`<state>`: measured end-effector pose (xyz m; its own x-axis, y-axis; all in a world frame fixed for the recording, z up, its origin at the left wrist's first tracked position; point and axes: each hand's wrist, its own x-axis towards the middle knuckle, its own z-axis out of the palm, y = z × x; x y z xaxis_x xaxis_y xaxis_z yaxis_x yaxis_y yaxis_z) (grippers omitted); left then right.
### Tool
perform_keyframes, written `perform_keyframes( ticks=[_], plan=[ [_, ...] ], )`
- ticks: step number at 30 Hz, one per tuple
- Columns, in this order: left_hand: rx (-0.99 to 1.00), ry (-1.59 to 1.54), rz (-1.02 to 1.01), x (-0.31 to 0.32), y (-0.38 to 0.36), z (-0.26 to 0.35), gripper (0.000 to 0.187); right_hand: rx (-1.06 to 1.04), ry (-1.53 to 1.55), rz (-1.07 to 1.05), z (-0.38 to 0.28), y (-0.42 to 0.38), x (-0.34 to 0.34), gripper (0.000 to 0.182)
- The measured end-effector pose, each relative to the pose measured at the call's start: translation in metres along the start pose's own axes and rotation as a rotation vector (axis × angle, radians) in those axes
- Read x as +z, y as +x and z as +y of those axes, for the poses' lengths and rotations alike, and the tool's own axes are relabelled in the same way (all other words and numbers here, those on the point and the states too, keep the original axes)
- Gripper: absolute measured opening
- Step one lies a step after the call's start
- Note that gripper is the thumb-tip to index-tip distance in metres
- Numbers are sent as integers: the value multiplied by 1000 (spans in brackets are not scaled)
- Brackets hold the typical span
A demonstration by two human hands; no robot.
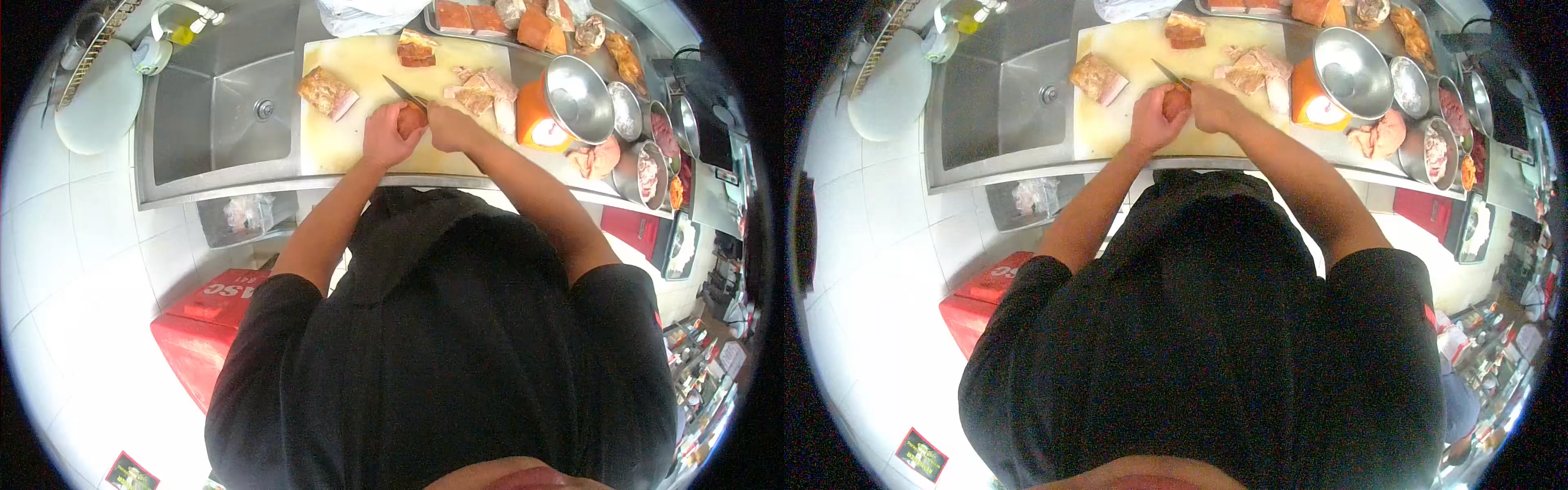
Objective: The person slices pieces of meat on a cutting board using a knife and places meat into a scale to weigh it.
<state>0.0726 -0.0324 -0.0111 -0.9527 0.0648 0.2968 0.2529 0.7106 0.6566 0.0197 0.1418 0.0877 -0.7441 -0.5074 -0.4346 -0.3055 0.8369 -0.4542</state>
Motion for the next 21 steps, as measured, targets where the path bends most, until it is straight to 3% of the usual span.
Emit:
perform_keyframes(
  ticks=[3,7,13,19,21],
  plan=[
    [-3,-2,32,2,5,0,61,43,-32,103,4,-3,19,41],
    [17,4,31,0,7,0,57,33,-87,-59,3,9,1,37],
    [-42,19,31,4,7,-2,59,45,6,174,15,12,32,30],
    [-28,41,45,-1,12,1,61,-125,23,80,30,18,12,37],
    [-20,47,-1,-4,14,1,61,-73,56,68,33,16,5,36]
  ],
)
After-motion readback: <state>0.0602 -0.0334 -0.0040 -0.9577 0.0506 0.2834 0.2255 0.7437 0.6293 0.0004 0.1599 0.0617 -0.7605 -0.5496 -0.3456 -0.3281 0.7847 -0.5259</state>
